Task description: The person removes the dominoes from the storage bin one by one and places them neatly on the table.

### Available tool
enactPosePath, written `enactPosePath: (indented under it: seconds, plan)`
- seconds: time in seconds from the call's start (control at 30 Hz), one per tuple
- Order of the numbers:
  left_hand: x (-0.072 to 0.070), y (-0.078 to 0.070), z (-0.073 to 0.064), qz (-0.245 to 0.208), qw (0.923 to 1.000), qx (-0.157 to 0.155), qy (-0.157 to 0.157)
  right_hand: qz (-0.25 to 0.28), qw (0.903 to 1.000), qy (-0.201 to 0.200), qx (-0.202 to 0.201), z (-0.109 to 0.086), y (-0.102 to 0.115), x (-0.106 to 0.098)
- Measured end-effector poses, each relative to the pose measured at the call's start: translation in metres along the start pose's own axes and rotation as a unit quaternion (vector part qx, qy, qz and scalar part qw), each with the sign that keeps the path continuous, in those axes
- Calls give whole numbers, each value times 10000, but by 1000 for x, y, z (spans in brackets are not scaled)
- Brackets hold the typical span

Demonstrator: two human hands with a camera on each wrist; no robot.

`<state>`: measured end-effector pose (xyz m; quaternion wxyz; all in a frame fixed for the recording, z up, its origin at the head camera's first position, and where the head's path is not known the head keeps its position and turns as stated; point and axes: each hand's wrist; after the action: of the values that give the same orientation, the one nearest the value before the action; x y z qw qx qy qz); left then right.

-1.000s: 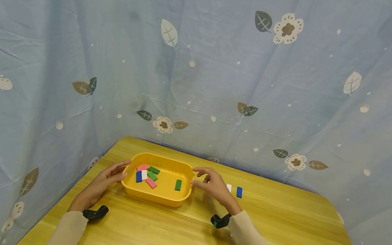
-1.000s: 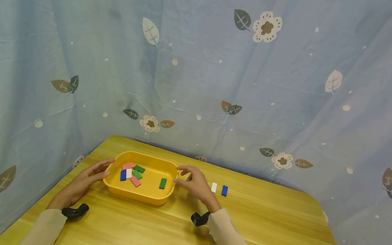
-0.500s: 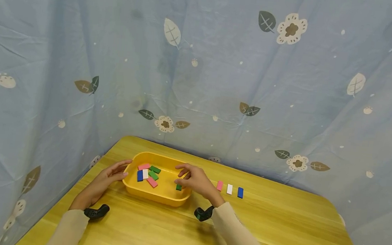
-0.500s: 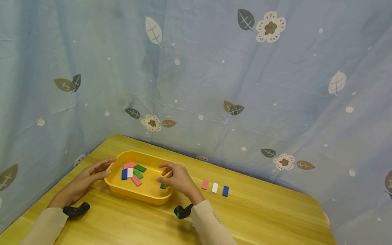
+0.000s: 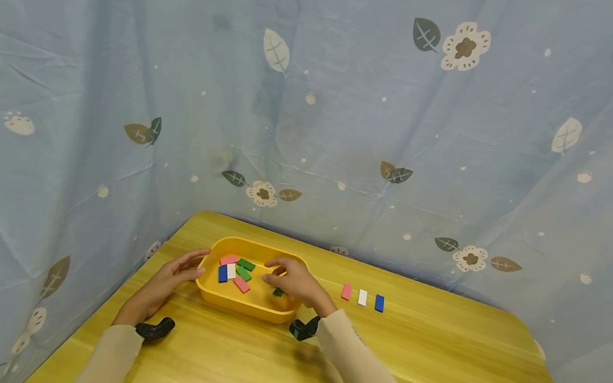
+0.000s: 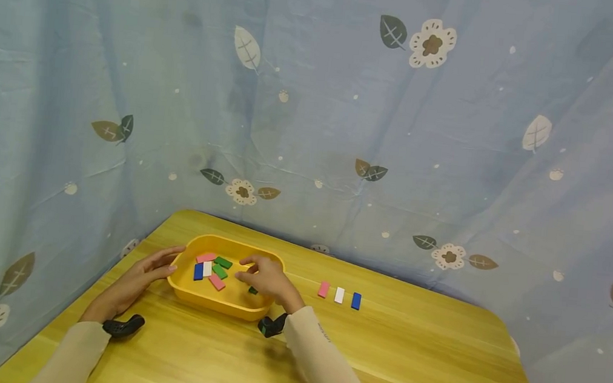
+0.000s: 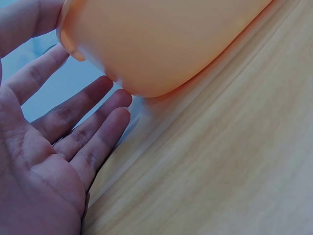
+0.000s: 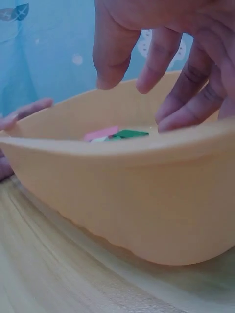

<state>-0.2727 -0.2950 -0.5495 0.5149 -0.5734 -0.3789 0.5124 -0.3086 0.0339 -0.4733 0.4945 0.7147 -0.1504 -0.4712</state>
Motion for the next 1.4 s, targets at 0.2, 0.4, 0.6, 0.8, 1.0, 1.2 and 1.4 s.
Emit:
enactPosePath:
  seconds: [0.2,0.4,0.6,0.8,1.0,1.2,1.4]
  plan:
    - [2,0,2,1,10000,-20,7,-105,9999,-36,-87,9,-5,7]
    - [4,2,3,127,9999,102,11,-565,9978,-351,-37,18,-8,10]
    - [3,2,3,151,9998,112,-25,-1747,9818,-661,353,25,-9,10]
    - [6,2,4,24,9999,109,31,-2026,9735,-776,723,22,-6,14]
    - [6,1,5,19,9999,134,16,-1799,9788,-820,534,21,-11,15]
    - [4,-1,3,54,10000,78,26,-972,9915,-734,453,27,-13,14]
    - [1,0,1,53,10000,59,-46,-470,9955,-781,264,33,-14,15]
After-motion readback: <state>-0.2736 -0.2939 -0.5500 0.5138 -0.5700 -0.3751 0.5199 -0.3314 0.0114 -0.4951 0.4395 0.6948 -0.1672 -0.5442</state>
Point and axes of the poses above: each hand's wrist, its own z-axis towards the middle knuckle, its own x-axis out of the palm, y = z × x, and after that the axes turned 4 degrees about z, right-handed
